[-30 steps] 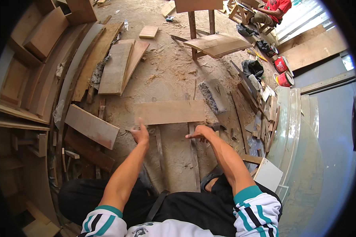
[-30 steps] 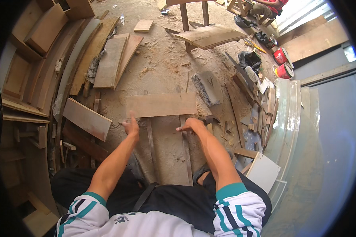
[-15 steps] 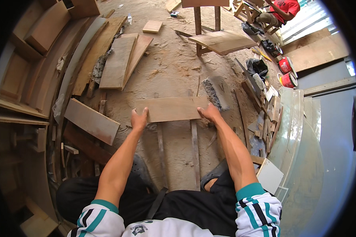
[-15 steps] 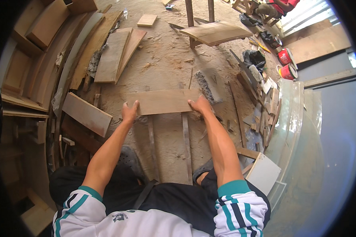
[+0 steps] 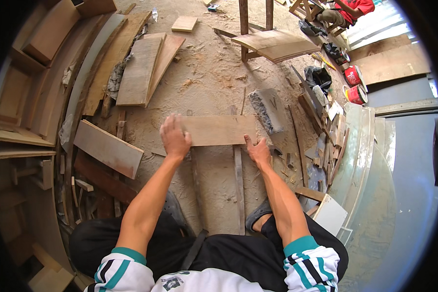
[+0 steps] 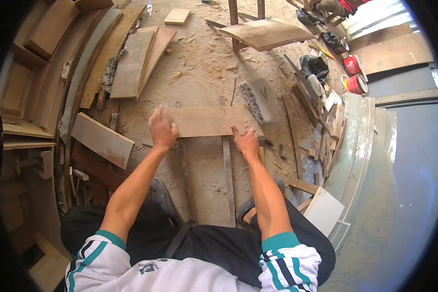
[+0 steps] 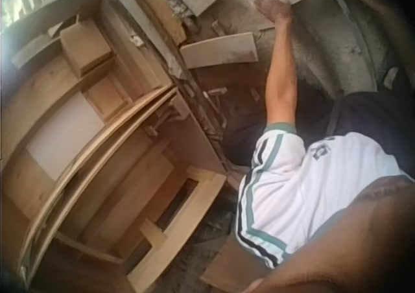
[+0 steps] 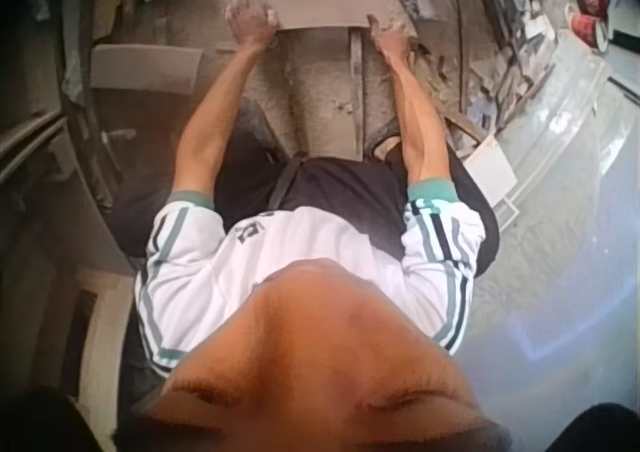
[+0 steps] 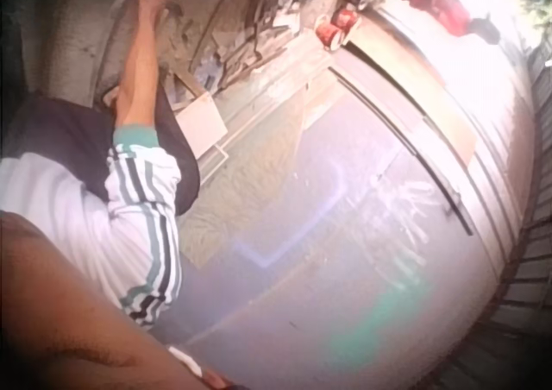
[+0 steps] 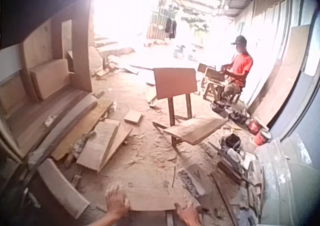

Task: The person sits on the floor and assembles a wooden chair by nailing a plank to the frame. They position the plank, hammer nails into it, and repeatedly adjust the plank and frame to ensure alignment.

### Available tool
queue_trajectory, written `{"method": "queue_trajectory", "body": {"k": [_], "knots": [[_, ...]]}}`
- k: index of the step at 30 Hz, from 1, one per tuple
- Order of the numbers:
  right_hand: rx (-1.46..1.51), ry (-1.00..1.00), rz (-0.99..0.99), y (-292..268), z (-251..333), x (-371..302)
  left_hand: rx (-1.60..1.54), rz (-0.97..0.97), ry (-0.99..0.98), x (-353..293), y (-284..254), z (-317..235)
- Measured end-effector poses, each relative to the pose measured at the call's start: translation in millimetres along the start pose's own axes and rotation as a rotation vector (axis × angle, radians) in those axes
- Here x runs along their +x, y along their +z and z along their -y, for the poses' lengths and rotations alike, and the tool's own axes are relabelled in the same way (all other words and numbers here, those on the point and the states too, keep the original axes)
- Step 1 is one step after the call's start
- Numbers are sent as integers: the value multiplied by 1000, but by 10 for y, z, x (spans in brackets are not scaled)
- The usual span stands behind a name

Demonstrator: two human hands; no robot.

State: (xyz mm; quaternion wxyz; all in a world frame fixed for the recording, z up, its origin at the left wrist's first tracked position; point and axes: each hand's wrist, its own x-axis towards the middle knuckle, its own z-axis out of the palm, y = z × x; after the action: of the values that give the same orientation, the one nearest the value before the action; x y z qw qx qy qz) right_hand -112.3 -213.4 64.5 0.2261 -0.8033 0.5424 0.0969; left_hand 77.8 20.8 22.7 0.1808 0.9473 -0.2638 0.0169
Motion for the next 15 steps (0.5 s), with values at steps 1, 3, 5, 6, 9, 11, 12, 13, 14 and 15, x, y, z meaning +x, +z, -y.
{"method": "queue_trajectory", "body": {"k": [1, 3, 5, 6, 9, 11, 12, 13, 14, 15], "knots": [[-43, -11, 26, -32, -16, -3, -1, 2, 36, 2, 11, -42], [-83, -43, 116, -59, -2, -6, -4, 6, 105, 4, 28, -132], [-76, -76, 236, -95, 22, -10, -46, 4, 85, 25, -6, -193], [-50, -106, 245, -64, 13, -30, -66, 2, 73, 40, -37, -200], [-112, -53, 436, -68, -20, -23, -56, 44, 24, 177, -88, -236], [-335, 150, 823, -100, 73, -25, -64, 47, 44, 192, -49, -173], [-448, 30, 824, -47, 120, -52, -67, 48, 53, 190, -28, -146], [-431, -81, 740, 12, 92, -94, -70, 36, 53, 168, -14, -136], [-411, -192, 651, 84, 26, -155, -74, 21, 54, 146, -7, -135], [-390, -302, 560, 152, -31, -197, -77, 7, 56, 131, 2, -132]]}}
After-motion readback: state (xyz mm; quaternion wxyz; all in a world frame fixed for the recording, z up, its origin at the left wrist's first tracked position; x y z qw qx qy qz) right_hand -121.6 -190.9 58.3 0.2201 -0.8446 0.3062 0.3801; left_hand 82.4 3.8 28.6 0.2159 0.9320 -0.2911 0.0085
